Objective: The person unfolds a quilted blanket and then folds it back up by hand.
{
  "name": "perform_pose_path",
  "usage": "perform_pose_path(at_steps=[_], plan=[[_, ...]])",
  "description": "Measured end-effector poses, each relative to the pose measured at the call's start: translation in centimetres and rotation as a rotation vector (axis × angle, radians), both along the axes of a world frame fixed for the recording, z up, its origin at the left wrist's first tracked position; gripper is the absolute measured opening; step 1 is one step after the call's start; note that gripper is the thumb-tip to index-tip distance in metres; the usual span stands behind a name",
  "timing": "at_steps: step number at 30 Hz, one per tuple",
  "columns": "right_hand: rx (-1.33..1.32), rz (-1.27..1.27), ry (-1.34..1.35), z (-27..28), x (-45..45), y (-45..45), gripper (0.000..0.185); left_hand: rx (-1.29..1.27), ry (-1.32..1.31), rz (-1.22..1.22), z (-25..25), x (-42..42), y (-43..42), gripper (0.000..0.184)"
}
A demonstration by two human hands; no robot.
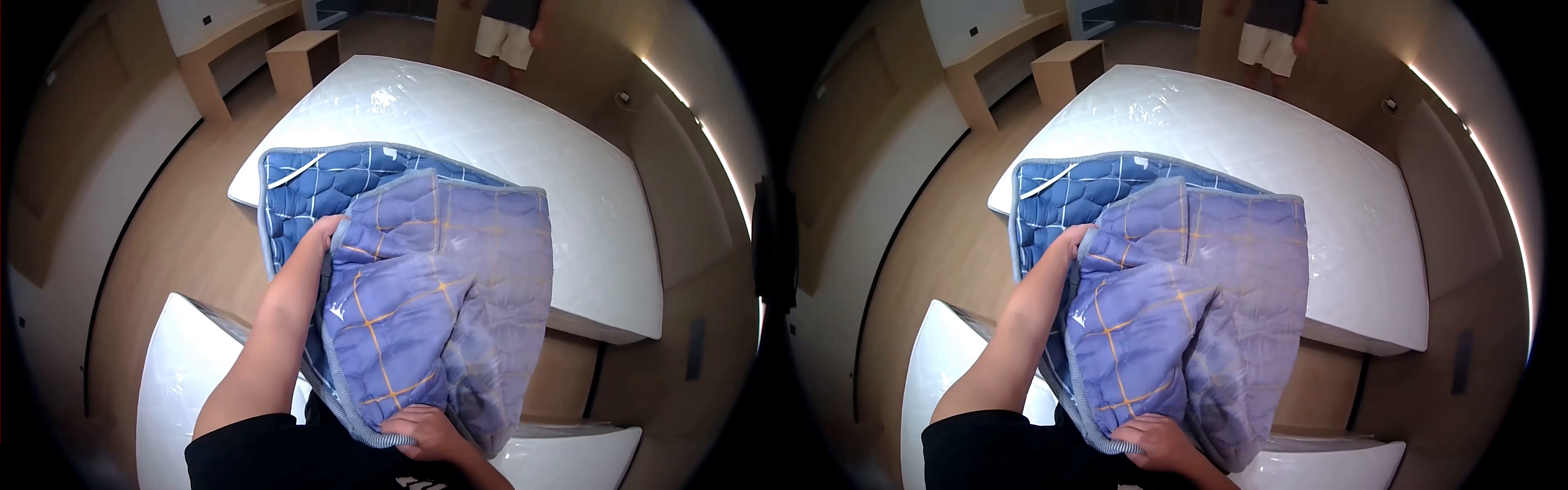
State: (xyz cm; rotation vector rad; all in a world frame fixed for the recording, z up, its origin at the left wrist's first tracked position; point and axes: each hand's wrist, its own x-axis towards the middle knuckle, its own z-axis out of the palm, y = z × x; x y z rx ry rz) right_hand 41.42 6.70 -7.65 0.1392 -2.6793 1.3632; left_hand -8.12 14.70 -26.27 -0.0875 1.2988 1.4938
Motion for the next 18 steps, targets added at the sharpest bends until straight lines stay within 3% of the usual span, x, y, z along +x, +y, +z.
perform_pose_path(at_steps=[2,5,8,9,13,16,18], plan=[[-0.023,-0.019,-0.009,-0.1,-0.2,0.0,0.036,0.053,0.28,0.005,-2.7,-1.3,1.0,0.01],[-0.05,-0.023,-0.019,-0.6,-0.4,0.1,0.038,0.036,0.439,0.104,-0.9,0.4,1.7,0.009],[-0.062,0.026,-0.099,-0.4,-0.8,0.7,0.038,0.106,0.394,-0.094,-0.6,-1.6,1.5,0.017],[-0.065,0.039,-0.138,-0.5,-0.9,0.8,0.038,0.178,0.391,-0.026,2.7,0.2,0.9,0.023],[-0.135,0.03,-0.253,0.0,-1.9,1.7,0.036,0.122,0.528,-0.151,5.0,0.2,0.2,0.03],[-0.109,0.039,-0.334,0.2,-2.4,2.4,0.029,-0.168,0.96,-0.089,8.8,-2.7,-1.3,0.038],[-0.121,0.045,-0.381,-0.2,-2.3,2.6,0.029,-0.506,1.479,0.076,12.6,-4.3,-3.6,0.044]])
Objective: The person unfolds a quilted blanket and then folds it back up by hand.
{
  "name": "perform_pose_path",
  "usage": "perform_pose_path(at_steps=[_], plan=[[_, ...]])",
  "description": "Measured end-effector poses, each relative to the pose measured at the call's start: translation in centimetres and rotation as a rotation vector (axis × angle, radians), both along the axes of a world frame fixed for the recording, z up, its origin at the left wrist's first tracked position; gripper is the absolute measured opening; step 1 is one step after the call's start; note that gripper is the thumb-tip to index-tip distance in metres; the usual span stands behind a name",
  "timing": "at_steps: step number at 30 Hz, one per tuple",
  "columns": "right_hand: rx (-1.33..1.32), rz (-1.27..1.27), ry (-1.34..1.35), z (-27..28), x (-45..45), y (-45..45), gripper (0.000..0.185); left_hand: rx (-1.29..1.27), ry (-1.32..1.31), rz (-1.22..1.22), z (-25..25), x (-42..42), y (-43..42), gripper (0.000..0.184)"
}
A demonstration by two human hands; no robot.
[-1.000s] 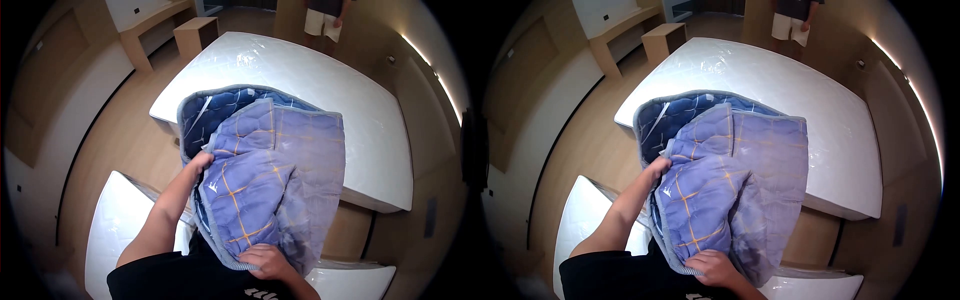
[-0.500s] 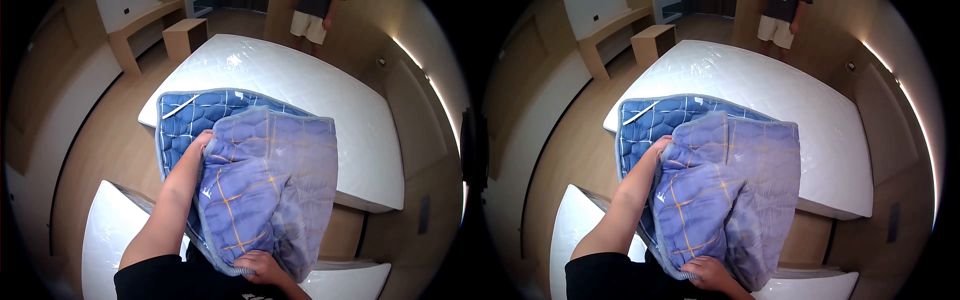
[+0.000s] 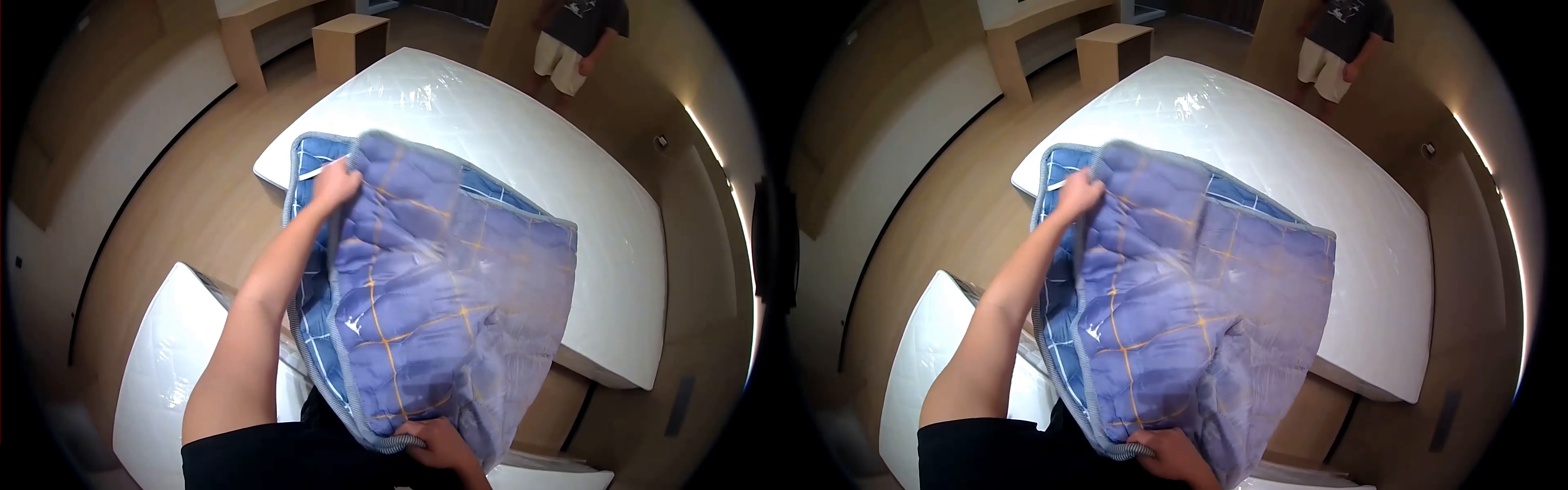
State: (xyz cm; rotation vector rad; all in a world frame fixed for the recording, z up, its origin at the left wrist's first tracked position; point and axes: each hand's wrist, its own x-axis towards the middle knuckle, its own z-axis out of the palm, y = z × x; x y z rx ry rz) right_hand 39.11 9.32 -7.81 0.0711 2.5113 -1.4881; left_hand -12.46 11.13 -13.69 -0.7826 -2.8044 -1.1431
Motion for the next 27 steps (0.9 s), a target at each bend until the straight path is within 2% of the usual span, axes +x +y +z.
perform_pose_path(at_steps=[2,4,6,7,10,11,14,16,19,24,27], plan=[[-0.017,-0.012,-0.012,-0.4,0.2,0.0,0.028,-0.196,0.065,0.228,0.9,-4.4,-2.5,0.045],[-0.04,-0.038,0.02,-0.6,0.4,0.1,0.028,-0.181,0.252,0.451,1.4,-5.2,-5.2,0.05],[-0.058,-0.04,0.034,-0.7,0.2,0.2,0.027,-0.196,-0.001,0.394,-2.7,-10.4,-7.0,0.054],[-0.069,-0.04,0.04,-0.6,0.1,0.2,0.027,-0.008,-0.26,0.336,-3.8,-11.3,-7.5,0.059],[-0.078,-0.019,0.006,-0.1,-0.3,0.2,0.026,0.037,-0.323,0.307,-5.7,-10.4,-6.8,0.068],[-0.083,-0.018,0.01,-0.1,-0.3,0.2,0.027,-0.109,-0.24,0.278,-5.8,-10.1,-6.6,0.077],[-0.091,-0.032,0.01,-0.2,0.2,0.1,0.029,-0.146,-0.113,0.236,-6.6,-9.5,-5.9,0.074],[-0.095,-0.058,-0.011,0.0,0.4,0.0,0.029,0.012,-0.191,0.245,-6.6,-10.1,-6.1,0.065],[-0.091,-0.082,-0.03,-0.5,0.9,-0.1,0.029,0.031,-0.174,0.285,-6.7,-11.0,-5.9,0.063],[-0.025,-0.12,0.183,0.9,1.5,-0.1,0.031,0.098,-0.099,0.254,-6.0,-11.1,-5.1,0.074],[-0.021,-0.181,0.323,4.9,1.4,1.5,0.026,0.068,-0.051,0.212,-4.0,-11.1,-5.7,0.067]])
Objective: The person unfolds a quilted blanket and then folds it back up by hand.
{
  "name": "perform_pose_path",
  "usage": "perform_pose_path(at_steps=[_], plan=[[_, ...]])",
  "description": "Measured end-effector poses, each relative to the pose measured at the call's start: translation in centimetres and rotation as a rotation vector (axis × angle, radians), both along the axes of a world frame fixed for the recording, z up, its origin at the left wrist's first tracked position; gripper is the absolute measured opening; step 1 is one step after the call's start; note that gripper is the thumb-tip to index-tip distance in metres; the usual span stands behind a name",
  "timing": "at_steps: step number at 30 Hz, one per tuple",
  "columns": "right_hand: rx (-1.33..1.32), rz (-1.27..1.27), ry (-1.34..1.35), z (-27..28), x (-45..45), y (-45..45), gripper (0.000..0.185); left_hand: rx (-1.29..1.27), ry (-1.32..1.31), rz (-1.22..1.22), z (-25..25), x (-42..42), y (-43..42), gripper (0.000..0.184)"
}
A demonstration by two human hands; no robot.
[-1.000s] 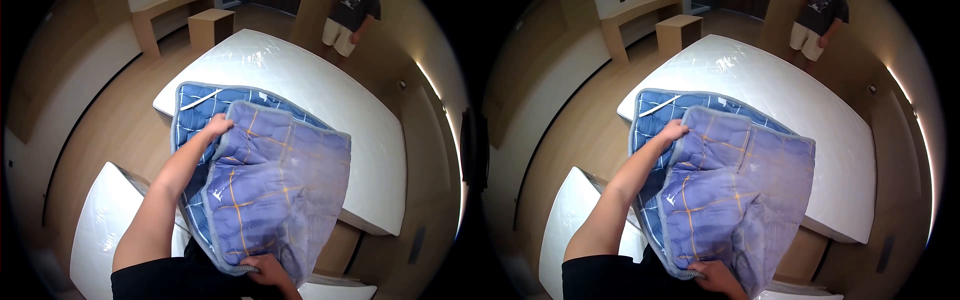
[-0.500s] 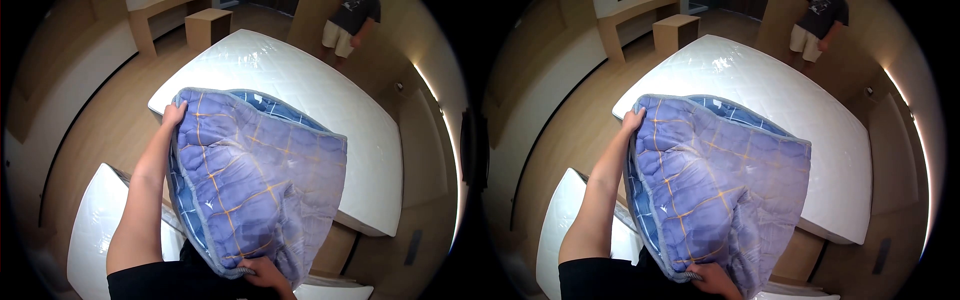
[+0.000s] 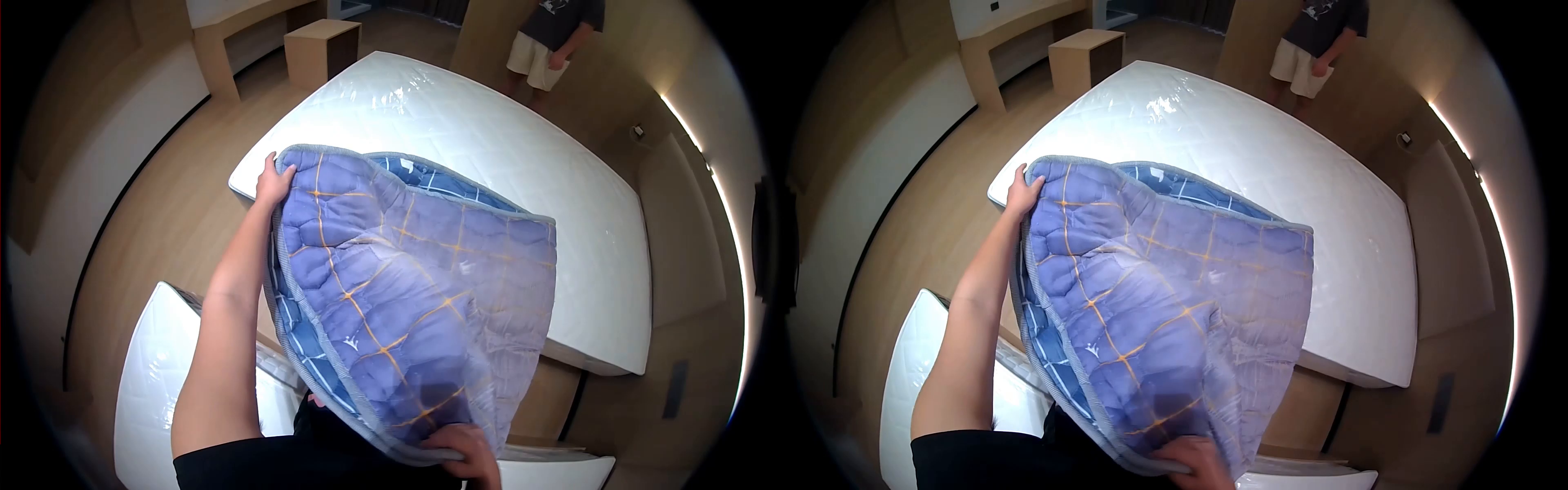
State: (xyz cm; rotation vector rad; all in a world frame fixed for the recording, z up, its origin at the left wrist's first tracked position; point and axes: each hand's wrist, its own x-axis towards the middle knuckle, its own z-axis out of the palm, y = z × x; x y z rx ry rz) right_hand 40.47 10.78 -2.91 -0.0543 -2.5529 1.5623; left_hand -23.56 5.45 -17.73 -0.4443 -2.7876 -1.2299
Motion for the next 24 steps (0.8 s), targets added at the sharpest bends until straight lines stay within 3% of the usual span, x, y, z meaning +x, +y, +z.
perform_pose_path(at_steps=[2,3,7,9,12,13,15,17,19,21,23,24], plan=[[-0.005,-0.167,0.108,2.1,1.9,0.5,0.024,-0.066,0.079,-0.064,2.2,0.5,-0.6,0.05],[-0.006,-0.311,0.178,2.2,3.3,-0.1,0.034,-0.089,0.075,-0.066,2.5,0.4,-1.2,0.047],[-0.089,-0.32,0.501,9.7,6.6,1.0,0.028,-0.138,0.094,-0.074,3.6,-1.0,-3.4,0.038],[-0.154,-0.629,0.635,8.2,12.7,3.3,0.013,-0.091,0.024,-0.061,5.1,2.4,-2.8,0.04],[-0.133,-1.183,0.579,7.6,16.4,4.1,0.016,0.013,-0.031,-0.081,4.1,6.2,-4.2,0.043],[-0.229,-1.211,0.418,7.1,17.3,4.6,0.014,0.041,-0.114,-0.116,4.1,8.3,-5.2,0.045],[-0.088,-1.39,0.313,3.2,17.8,5.4,0.019,0.325,0.064,-0.186,1.8,11.2,-6.4,0.043],[0.045,-1.336,0.076,0.2,17.9,5.1,0.025,0.402,-0.071,-0.407,4.0,13.9,-7.5,0.039],[0.171,-1.18,-0.029,-2.5,16.9,5.1,0.025,0.245,-0.125,-0.448,8.1,18.2,-7.3,0.035],[0.273,-0.821,0.054,2.4,10.0,4.8,0.025,0.15,0.017,-0.691,10.7,22.4,-6.1,0.032],[0.373,-0.563,0.113,3.5,5.6,4.9,0.037,0.148,0.078,-0.837,14.4,28.4,-3.5,0.03],[0.57,-0.483,0.112,4.4,2.9,4.5,0.037,0.192,0.139,-0.898,14.4,31.2,-2.3,0.029]])
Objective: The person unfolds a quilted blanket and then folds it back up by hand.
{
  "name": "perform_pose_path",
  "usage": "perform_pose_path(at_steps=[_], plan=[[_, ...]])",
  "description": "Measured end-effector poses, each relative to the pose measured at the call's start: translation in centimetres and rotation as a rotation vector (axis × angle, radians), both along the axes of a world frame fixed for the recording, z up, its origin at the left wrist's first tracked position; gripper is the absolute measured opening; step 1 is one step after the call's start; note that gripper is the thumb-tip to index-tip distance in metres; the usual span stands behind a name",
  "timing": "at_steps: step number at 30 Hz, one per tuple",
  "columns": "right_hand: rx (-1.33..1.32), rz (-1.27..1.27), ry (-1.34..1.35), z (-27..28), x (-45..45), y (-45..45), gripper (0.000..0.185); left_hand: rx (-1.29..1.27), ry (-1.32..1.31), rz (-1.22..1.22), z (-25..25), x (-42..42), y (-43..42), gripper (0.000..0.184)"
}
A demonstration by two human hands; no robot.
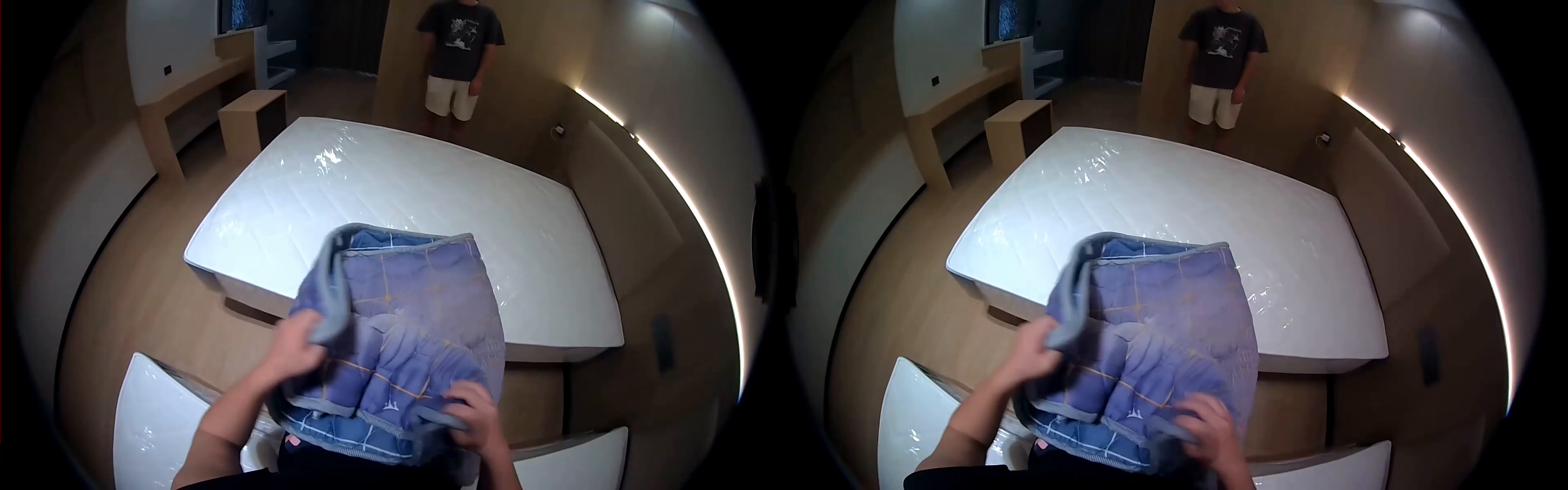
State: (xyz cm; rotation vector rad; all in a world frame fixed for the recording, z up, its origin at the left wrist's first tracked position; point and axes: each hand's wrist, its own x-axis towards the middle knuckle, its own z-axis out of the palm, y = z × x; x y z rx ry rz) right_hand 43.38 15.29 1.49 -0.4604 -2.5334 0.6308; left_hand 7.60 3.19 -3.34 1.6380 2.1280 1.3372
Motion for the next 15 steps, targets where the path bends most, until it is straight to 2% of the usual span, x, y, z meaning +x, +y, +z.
perform_pose_path(at_steps=[1,3,5,6,8,9,12,15], plan=[[0.186,0.06,-0.067,1.0,-2.4,-0.5,0.037,0.058,0.043,-0.056,0.1,2.7,1.1,0.029],[0.223,0.152,-0.112,3.0,-5.5,-1.3,0.034,0.063,0.167,-0.27,2.4,7.6,2.4,0.03],[0.199,0.142,-0.037,0.7,-6.6,-0.6,0.033,0.123,0.113,-0.363,1.9,10.6,3.5,0.032],[0.193,0.145,0.002,0.0,-7.2,0.1,0.032,0.136,-0.021,-0.357,1.4,10.5,3.3,0.034],[0.097,0.185,-0.103,-0.6,-6.2,0.7,0.03,0.164,-0.289,-0.34,0.4,9.9,2.7,0.036],[0.042,0.205,-0.159,-0.9,-5.6,0.7,0.029,0.12,-0.248,-0.381,-0.1,10.0,2.5,0.037],[0.236,0.22,-0.252,-1.9,-6.5,-0.4,0.025,-0.01,-0.114,-0.492,-1.1,10.0,1.4,0.037],[0.274,0.263,-0.213,-0.9,-8.5,-0.6,0.022,0.111,-0.187,-0.374,-1.0,10.4,0.5,0.032]])
